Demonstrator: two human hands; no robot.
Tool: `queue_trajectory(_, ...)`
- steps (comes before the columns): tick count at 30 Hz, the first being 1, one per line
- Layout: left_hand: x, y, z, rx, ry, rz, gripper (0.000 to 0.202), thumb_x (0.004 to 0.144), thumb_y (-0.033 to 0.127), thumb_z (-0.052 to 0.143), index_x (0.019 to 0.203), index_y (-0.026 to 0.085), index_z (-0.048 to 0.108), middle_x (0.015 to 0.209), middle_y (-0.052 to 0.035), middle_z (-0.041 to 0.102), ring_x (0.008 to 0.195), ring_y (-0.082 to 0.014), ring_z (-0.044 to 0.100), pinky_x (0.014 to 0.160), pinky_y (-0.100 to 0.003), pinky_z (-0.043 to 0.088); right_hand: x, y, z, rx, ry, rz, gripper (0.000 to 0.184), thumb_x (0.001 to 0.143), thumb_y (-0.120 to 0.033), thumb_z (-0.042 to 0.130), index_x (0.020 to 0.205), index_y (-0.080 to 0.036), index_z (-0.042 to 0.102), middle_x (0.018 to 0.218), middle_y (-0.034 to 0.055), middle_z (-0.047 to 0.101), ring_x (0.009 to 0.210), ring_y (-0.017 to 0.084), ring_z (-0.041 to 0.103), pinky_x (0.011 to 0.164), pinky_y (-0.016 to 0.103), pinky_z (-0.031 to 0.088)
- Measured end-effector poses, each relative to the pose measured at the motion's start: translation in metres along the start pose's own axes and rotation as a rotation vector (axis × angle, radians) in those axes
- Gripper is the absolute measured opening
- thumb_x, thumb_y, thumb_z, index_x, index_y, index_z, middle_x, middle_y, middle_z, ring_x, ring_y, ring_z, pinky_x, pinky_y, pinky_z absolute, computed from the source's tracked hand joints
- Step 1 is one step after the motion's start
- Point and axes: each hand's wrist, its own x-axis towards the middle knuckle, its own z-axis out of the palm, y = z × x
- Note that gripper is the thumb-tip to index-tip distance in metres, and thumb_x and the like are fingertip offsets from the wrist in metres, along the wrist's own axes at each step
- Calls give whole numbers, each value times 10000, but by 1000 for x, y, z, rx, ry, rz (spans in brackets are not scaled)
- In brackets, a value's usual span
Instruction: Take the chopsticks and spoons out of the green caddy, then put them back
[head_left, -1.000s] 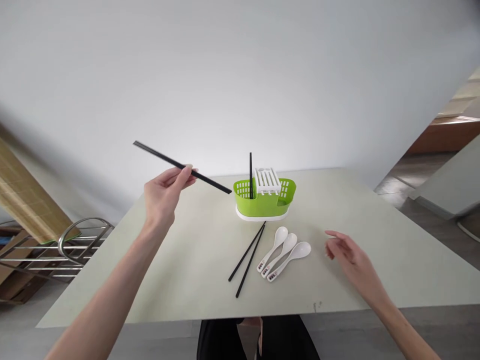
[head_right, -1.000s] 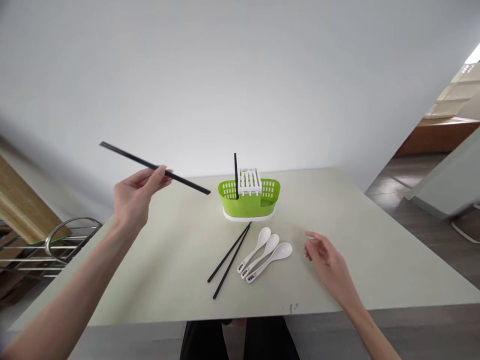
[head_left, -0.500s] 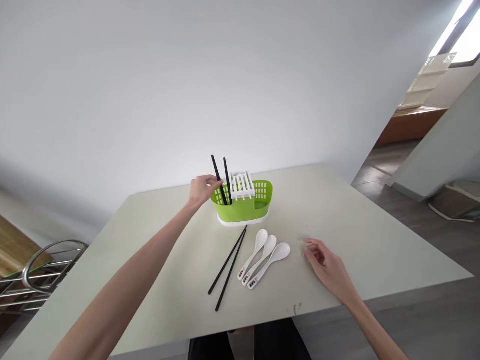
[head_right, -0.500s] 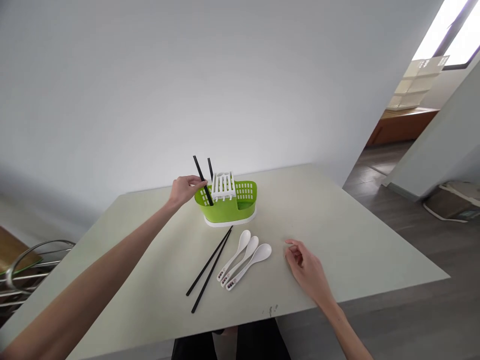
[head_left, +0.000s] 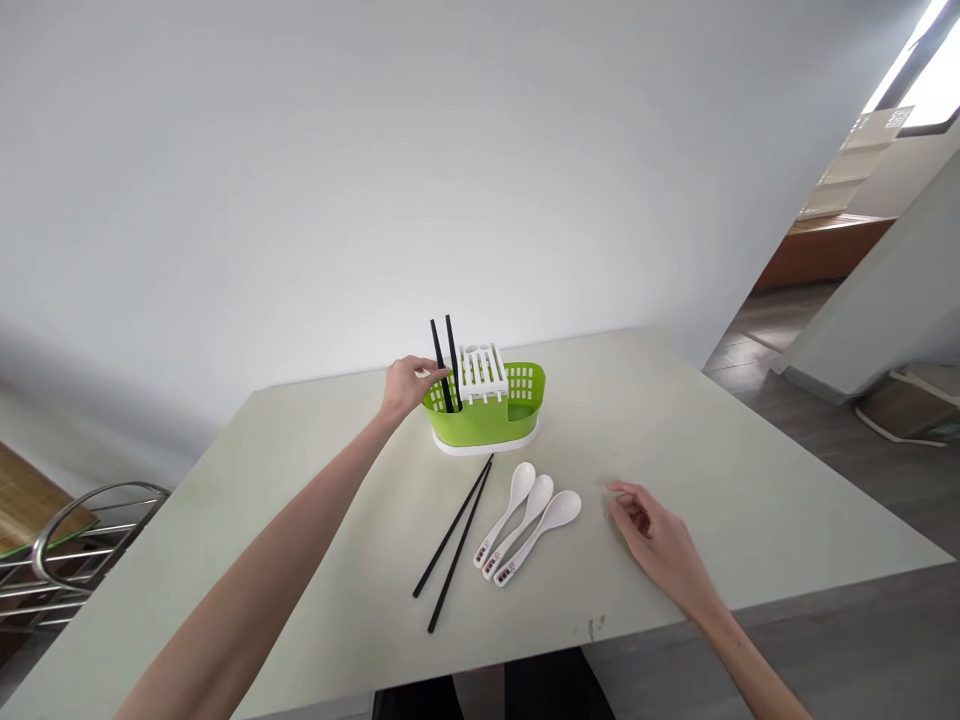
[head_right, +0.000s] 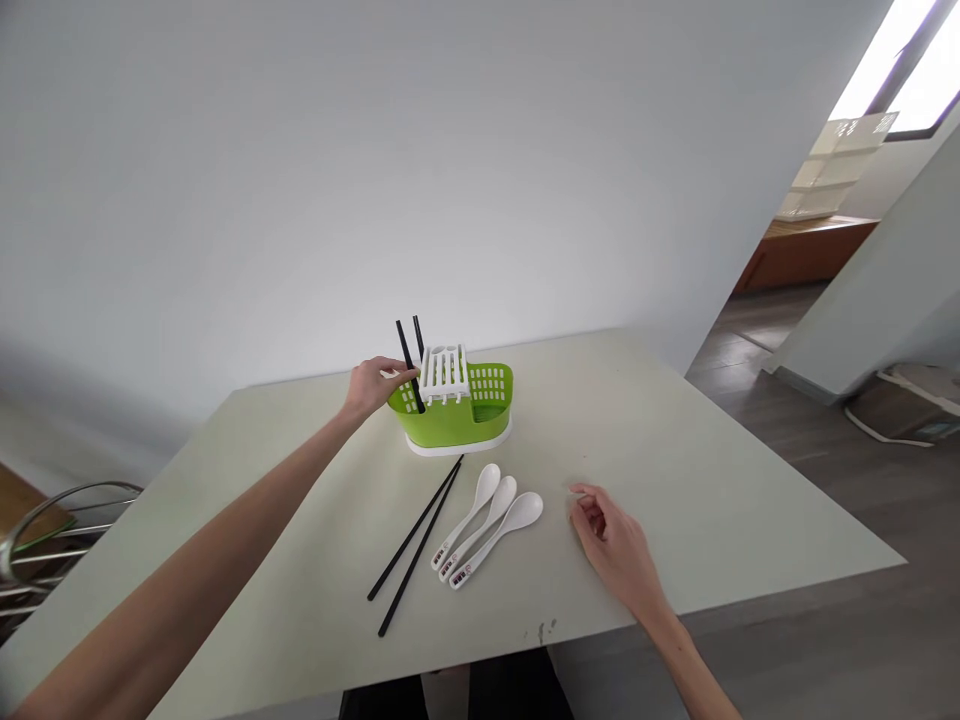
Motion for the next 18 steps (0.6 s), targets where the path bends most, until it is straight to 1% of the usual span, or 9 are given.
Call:
queue_trajectory(5, 2, -1, -1, 8, 59, 10, 476, 829, 621, 752, 1064, 211, 805, 1115, -118, 751, 968, -255, 681, 944, -394, 528, -1, 1, 1, -13, 13, -8, 477, 987, -616, 499, 1213, -233, 672, 902, 53, 748, 732, 213, 650, 729, 350, 517)
queue_trajectory(7, -3, -5, -6, -59, 149, -19, 479, 893, 605, 686, 1121, 191, 763, 1134, -125, 727, 985, -234, 671, 942, -369, 521, -1, 1, 1, -10, 16, -2, 473, 984, -617, 501, 1200, -234, 675, 893, 48, 745, 731, 212, 650, 725, 347, 518)
queue_trajectory(10, -29, -15, -12, -153, 362, -107, 433, 993, 557, 546, 1164, 181, 677, 1080, -103, 704, 962, -203, 651, 882, -332, 520, -1, 1, 1, 0, 21, 5, 471, 975, -622, 513, 1192, -236, 675, 898, 46, 749, 734, 210, 656, 719, 343, 524)
queue_trajectory(11, -44, -19, -12, -163, 398, -135, 413, 1013, 545, 506, 1149, 184, 654, 1040, -88, 697, 928, -195, 643, 854, -326, 519, -1, 1, 0, 1, 22, 2, 473, 973, -623, 516, 1191, -235, 675, 901, 48, 751, 735, 209, 657, 718, 343, 525)
queue_trajectory(12, -62, -23, -10, -159, 393, -151, 395, 1023, 539, 479, 1116, 189, 638, 1000, -74, 688, 887, -190, 634, 827, -324, 517, -1, 1, 0, 0, 24, -1, 474, 970, -623, 518, 1187, -233, 675, 901, 51, 752, 734, 210, 656, 717, 344, 525)
queue_trajectory(13, -83, -27, -7, -142, 336, -147, 384, 1026, 541, 465, 1065, 197, 629, 951, -59, 678, 841, -186, 625, 803, -326, 514, -1, 1, 0, -3, 27, -3, 474, 968, -624, 519, 1181, -231, 676, 900, 53, 752, 734, 210, 655, 718, 346, 525)
queue_trajectory(15, -128, -30, 3, -71, 48, -77, 360, 997, 549, 516, 971, 208, 629, 868, -38, 660, 779, -189, 614, 768, -335, 511, -1, 1, 0, -14, 30, -2, 472, 963, -626, 523, 1169, -230, 678, 896, 55, 753, 737, 211, 654, 725, 350, 524)
queue_trajectory(16, -149, -30, 10, -31, -72, -43, 356, 990, 549, 530, 989, 210, 637, 862, -35, 652, 774, -196, 616, 761, -342, 514, -2, 1, -1, -21, 32, 0, 470, 961, -626, 524, 1164, -231, 678, 893, 54, 752, 738, 211, 653, 728, 350, 523)
queue_trajectory(18, -187, -26, 22, 51, -231, -2, 363, 976, 553, 561, 1046, 204, 633, 929, -55, 666, 815, -219, 645, 773, -367, 527, -2, 1, -1, -31, 31, 2, 466, 960, -622, 524, 1164, -232, 678, 895, 53, 752, 744, 210, 651, 736, 351, 521)
